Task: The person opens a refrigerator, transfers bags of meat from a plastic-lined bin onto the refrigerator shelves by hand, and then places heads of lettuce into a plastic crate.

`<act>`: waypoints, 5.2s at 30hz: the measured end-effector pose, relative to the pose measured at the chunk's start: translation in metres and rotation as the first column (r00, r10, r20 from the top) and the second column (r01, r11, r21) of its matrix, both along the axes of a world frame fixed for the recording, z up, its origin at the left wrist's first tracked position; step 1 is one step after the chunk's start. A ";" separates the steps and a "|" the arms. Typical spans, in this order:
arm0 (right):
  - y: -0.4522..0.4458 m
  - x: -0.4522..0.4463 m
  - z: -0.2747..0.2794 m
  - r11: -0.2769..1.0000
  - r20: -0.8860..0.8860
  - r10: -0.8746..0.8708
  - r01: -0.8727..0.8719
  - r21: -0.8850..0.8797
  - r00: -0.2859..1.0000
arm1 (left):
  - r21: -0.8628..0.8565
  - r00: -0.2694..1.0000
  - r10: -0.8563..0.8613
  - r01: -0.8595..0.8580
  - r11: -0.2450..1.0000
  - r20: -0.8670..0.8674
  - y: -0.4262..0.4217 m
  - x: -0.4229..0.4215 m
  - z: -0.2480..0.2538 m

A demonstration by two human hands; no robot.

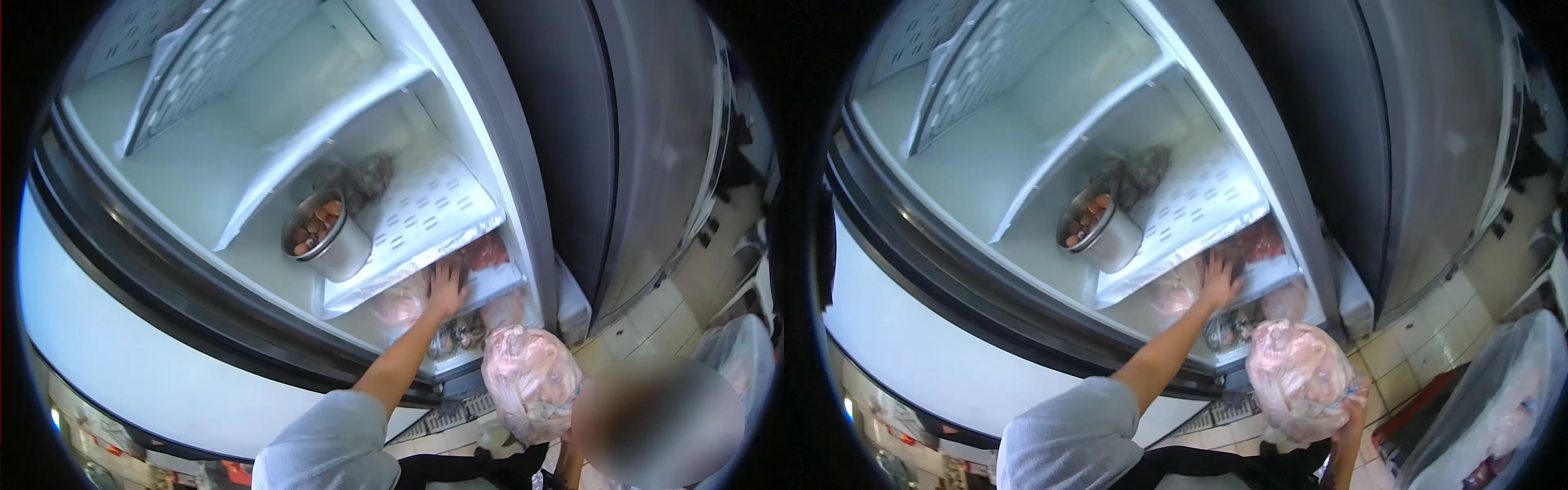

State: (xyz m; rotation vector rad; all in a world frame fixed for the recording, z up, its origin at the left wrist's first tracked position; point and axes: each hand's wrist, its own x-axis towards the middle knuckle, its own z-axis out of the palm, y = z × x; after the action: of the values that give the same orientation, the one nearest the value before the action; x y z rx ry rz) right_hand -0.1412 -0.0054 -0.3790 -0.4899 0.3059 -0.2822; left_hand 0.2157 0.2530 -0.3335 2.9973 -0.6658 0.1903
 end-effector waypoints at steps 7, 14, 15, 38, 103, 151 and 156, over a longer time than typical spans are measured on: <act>0.019 0.032 0.125 0.998 0.076 0.018 -0.014 -0.059 0.997 | -0.501 0.933 -0.277 0.131 0.855 -0.229 0.047 -0.146 0.014; 0.018 0.089 0.264 0.981 0.438 0.177 -0.123 -0.148 0.881 | -0.646 0.904 -0.014 0.316 0.695 0.427 0.079 -0.184 0.257; 0.034 0.088 0.317 0.973 0.481 0.229 -0.201 -0.109 0.846 | -0.613 0.809 0.049 0.403 0.680 0.586 0.079 -0.190 0.308; 0.306 0.515 0.555 -0.756 -0.416 0.423 0.061 -0.651 0.805 | -0.266 0.655 0.344 -0.220 0.938 0.673 0.111 -0.113 0.376; -0.233 -0.270 0.127 0.105 -0.185 -0.870 -0.196 -0.975 0.457 | -0.544 0.531 -0.623 0.320 0.775 -0.575 -0.100 -0.394 0.026; 0.242 0.590 0.296 -0.581 -0.039 0.276 0.135 -0.802 0.960 | -0.154 0.889 0.146 -0.086 0.984 0.433 0.051 -0.035 0.176; 0.212 0.514 0.296 -0.390 0.122 0.526 0.365 -0.845 0.842 | -0.119 0.854 -0.100 0.186 0.975 0.511 0.074 -0.017 0.156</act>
State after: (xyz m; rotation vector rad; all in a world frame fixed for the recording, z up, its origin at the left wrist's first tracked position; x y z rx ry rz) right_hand 0.3724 0.2068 -0.0832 -2.3198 -0.8377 -0.4688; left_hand 0.1984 0.3272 -0.1775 2.7226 -0.8580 0.9917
